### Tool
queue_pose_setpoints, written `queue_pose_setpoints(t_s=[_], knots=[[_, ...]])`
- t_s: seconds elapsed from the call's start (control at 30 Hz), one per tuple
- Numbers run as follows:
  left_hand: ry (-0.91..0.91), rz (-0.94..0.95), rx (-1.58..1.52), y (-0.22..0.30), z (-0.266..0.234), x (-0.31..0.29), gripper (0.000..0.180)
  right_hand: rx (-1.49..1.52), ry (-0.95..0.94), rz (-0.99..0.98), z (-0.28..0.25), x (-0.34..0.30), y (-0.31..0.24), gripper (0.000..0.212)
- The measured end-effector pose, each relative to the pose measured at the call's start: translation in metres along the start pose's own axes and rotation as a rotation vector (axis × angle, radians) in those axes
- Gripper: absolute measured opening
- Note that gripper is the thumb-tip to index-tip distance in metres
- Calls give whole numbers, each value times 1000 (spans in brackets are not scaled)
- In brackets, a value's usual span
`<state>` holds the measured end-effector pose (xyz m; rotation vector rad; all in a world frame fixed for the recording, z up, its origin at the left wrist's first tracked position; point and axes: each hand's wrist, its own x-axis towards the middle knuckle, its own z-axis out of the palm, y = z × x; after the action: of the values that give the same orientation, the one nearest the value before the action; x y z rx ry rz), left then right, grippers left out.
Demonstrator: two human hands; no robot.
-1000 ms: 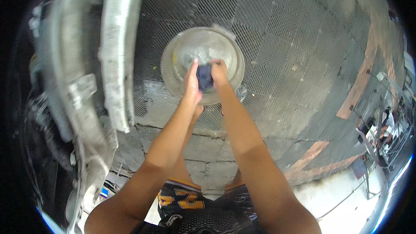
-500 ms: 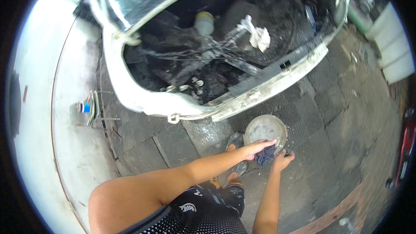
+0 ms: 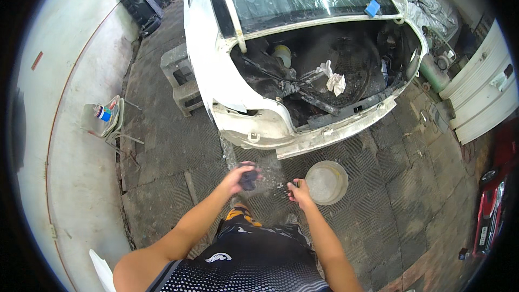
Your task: The person wipes the car windshield with a cloth, repeatedly dipping the cloth into a bucket of water and wringing it out. The person cleans the windshield surface and the surrounding frame area.
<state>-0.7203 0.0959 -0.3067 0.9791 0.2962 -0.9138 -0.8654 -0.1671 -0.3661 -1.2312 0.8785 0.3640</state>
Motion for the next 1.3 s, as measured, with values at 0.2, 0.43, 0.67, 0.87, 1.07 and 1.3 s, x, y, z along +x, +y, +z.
queue_pose_setpoints(t_s=[0.2, 0.43, 0.67, 0.87, 1.07, 1.3], knots=[[367, 205, -392, 57, -206, -99, 27, -211, 31, -145, 99, 31, -16, 51], [326, 517, -553, 111, -397, -224, 32, -186, -40, -319, 228, 9, -96, 54], [444, 550, -449, 242, -448, -187, 36, -335, 74, -544, 330, -48, -190, 53], [279, 561, -632, 390, -299, -71, 50, -197, 49, -737, 361, -69, -262, 40], [-162, 471, -473, 513, -162, 51, 34, -159, 230, -973, 375, -34, -320, 31], [-435, 393, 79, 604, -17, 85, 34, -581, 813, -1406, 363, 20, -406, 15]])
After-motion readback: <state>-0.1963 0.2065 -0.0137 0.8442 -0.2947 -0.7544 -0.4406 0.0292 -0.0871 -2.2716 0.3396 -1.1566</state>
